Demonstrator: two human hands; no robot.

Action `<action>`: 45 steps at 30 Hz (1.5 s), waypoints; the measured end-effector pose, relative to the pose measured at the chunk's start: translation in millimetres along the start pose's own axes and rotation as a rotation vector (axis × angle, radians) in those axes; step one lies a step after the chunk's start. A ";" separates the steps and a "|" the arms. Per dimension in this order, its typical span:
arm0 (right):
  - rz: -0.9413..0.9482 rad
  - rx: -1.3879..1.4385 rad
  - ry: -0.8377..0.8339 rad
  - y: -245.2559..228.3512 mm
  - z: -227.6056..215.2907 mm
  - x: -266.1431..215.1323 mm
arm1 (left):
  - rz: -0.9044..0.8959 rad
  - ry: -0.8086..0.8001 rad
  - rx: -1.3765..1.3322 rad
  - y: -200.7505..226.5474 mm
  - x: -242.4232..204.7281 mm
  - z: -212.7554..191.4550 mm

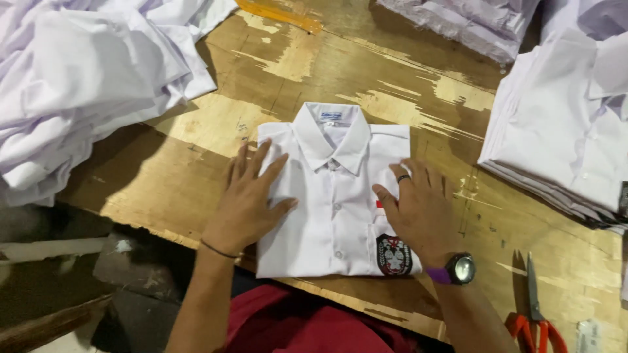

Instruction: Folding white school shirts on a wooden workbench

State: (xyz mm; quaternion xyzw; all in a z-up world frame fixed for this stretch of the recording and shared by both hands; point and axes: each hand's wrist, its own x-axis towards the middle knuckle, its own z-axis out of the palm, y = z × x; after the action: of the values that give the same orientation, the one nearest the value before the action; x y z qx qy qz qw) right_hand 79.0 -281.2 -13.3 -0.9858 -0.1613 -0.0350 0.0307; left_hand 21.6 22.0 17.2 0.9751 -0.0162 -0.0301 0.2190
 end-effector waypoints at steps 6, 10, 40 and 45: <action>-0.119 0.244 0.163 -22.6 21.6 39.4 | -0.086 0.260 0.130 46.9 30.7 37.9; -0.060 0.242 -0.026 -26.2 18.6 42.7 | -0.144 0.212 0.174 36.1 29.8 43.5; -0.091 0.192 -0.118 -16.4 22.0 22.4 | -0.008 0.281 0.445 31.8 -77.8 57.0; -0.075 0.243 -0.228 -14.2 11.9 23.8 | 0.121 0.182 0.216 14.1 -84.2 52.5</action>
State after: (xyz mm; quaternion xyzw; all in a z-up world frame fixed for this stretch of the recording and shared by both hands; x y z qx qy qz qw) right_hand 97.6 -259.3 -22.5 -0.9657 -0.2035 0.0956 0.1297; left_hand -66.1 -9.3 -19.7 0.9890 -0.0580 0.0734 0.1150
